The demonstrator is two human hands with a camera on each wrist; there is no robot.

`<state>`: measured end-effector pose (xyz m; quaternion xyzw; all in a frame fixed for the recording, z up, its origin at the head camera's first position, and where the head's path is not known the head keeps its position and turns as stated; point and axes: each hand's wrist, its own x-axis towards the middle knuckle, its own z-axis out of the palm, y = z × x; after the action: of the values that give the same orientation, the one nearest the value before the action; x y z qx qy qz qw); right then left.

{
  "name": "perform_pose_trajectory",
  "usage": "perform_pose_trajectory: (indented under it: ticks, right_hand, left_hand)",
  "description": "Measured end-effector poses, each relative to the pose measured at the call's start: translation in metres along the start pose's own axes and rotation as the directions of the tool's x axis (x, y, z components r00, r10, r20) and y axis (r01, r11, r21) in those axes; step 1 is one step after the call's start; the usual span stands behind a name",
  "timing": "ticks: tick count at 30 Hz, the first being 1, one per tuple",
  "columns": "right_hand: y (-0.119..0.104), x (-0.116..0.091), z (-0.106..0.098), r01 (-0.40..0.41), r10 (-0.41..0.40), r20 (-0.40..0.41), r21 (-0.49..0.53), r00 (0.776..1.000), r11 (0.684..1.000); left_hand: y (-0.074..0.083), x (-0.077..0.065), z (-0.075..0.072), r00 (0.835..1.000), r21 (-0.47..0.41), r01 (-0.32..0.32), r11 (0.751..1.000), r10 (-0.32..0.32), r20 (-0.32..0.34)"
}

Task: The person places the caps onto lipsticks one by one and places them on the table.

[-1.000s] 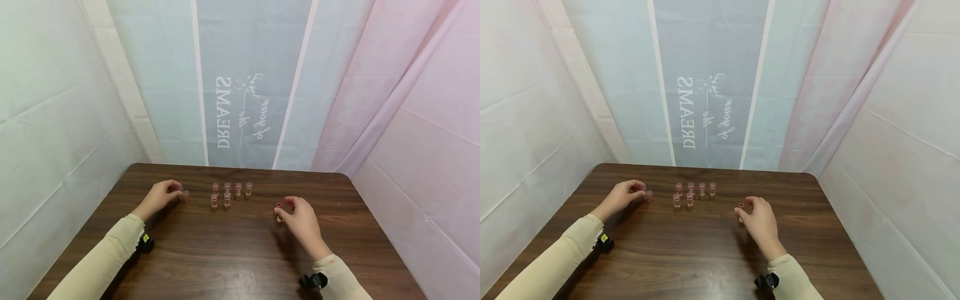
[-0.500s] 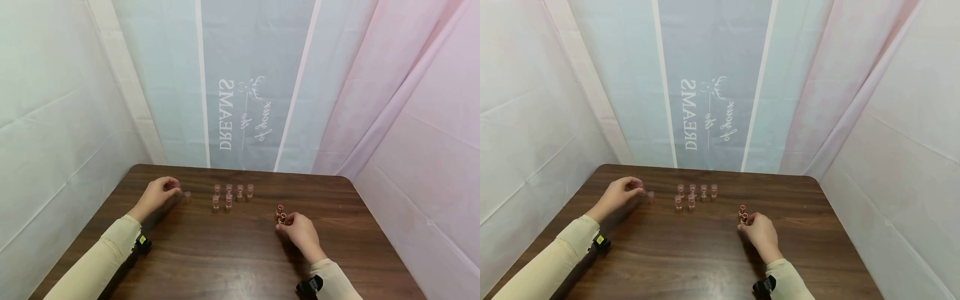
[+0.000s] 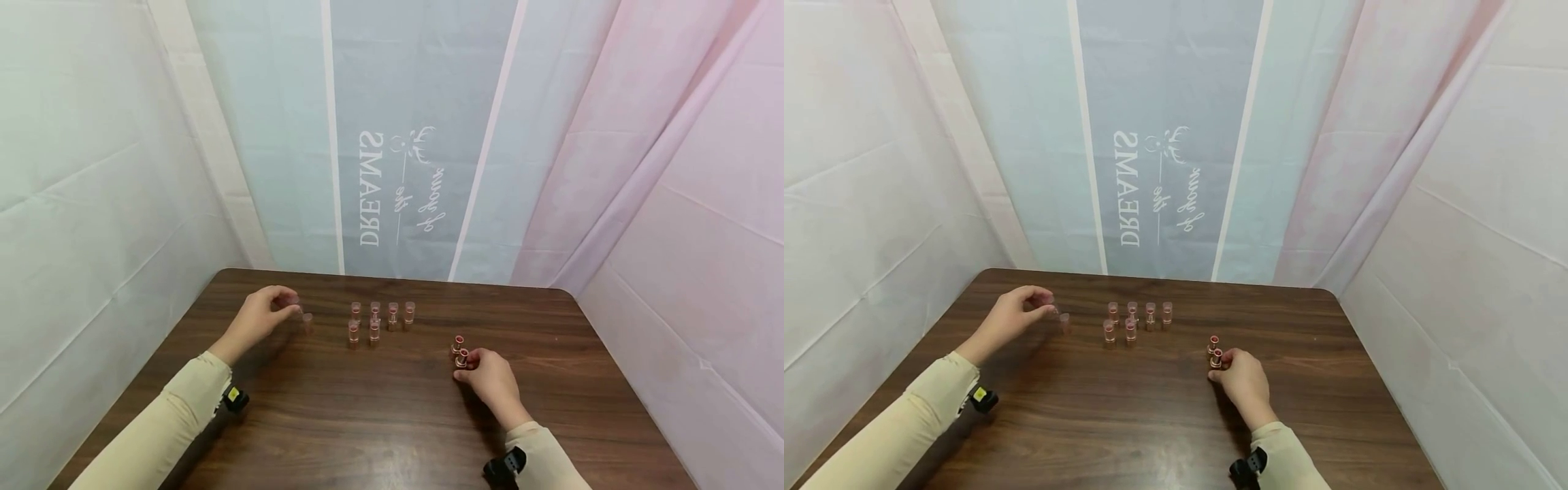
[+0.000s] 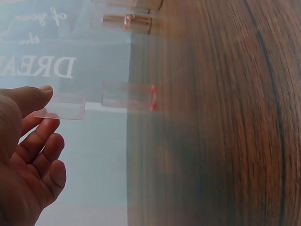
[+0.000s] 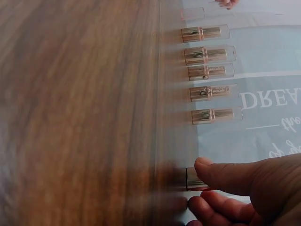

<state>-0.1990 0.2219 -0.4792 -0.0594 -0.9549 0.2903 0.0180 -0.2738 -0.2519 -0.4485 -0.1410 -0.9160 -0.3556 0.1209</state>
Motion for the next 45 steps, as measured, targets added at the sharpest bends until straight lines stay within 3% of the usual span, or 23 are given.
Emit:
perform_pose_trajectory:
  ticks: [14, 19, 23, 28, 33, 37, 45]
  right_hand:
    - [0.01, 0.0, -0.004, 0.054, -0.052, -0.038, 0.053, 0.998, 0.997]
    - [0.021, 0.001, -0.018, 0.088, -0.079, -0.097, 0.099, 0.992, 0.991]
    - [0.02, 0.005, -0.034, 0.16, -0.135, -0.167, 0.146, 0.977, 0.976]
    - [-0.001, 0.01, -0.05, 0.271, -0.216, -0.244, 0.219, 0.945, 0.938]
    - [-0.038, 0.01, -0.055, 0.353, -0.283, -0.246, 0.318, 0.927, 0.88]
    - [-0.066, 0.007, -0.045, 0.373, -0.319, -0.199, 0.379, 0.927, 0.847]
    - [-0.103, -0.005, -0.007, 0.428, -0.415, -0.127, 0.425, 0.901, 0.798]
  left_hand:
    - [0.027, -0.006, 0.001, 0.998, -0.051, -0.064, 0.997, 0.066, 0.02]
    - [0.034, -0.012, 0.002, 0.997, -0.064, -0.055, 0.996, 0.058, 0.048]
    - [0.038, -0.016, 0.003, 0.996, -0.077, -0.05, 0.996, 0.055, 0.068]
    - [0.044, -0.022, 0.007, 0.994, -0.089, -0.045, 0.995, 0.054, 0.094]
    - [0.053, -0.029, 0.011, 0.989, -0.109, -0.043, 0.993, 0.058, 0.138]
    - [0.059, -0.034, 0.017, 0.985, -0.118, -0.056, 0.992, 0.074, 0.158]
    - [0.07, -0.038, 0.026, 0.975, -0.142, -0.084, 0.986, 0.11, 0.191]
